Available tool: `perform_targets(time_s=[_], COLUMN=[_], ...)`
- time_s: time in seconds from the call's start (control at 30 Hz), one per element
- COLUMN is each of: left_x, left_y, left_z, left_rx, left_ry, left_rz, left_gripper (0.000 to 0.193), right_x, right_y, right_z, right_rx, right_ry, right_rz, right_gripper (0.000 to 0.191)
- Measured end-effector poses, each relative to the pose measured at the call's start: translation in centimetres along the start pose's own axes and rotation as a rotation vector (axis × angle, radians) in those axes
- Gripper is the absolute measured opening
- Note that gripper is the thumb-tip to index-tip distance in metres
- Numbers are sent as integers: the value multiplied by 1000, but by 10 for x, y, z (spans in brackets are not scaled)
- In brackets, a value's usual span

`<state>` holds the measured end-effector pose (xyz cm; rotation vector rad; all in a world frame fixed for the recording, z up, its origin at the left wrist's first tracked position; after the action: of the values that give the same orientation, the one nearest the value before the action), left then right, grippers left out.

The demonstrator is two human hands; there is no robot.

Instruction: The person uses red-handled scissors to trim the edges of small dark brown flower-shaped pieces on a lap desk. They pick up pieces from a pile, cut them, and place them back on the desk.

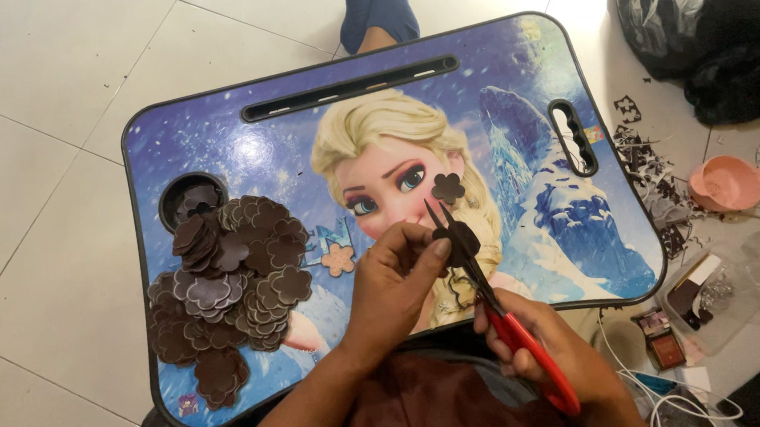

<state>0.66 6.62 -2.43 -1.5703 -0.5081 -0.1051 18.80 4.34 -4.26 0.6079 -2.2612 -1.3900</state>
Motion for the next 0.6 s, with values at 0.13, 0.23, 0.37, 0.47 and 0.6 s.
perform_targets(time_s=[0.13, 0.23, 0.37, 0.47, 0.6], left_x=[0, 0, 3, 7, 14], left_y=[3, 5, 11, 13, 10], left_z=[-3, -4, -6, -10, -14], left_rx=[-34, -42, -63, -48, -68], left_ry=[19, 16, 36, 64, 113], left_rz=[23, 44, 17, 139, 126], left_gripper=[15, 13, 13, 15, 14], right_x=[0, -2, -3, -3, -2], right_y=[0, 0, -2, -1, 1], right_z=[-3, -2, -2, -1, -1], right_rx=[27, 10, -11, -32, -17], right_ry=[-51, -64, -51, -41, -35], right_rz=[75, 92, 82, 72, 91], right_gripper=[98, 100, 101, 102, 103])
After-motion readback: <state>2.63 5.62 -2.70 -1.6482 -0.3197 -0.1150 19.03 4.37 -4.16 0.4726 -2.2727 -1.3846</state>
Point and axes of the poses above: each hand's wrist, its own z-axis towards the middle knuckle, its own x-axis out of the palm, y = z × x, the point moved 8 cm from there along z, towards the middle knuckle, and after that the axes turned 8 degrees about -y, right-handed, at the moved point
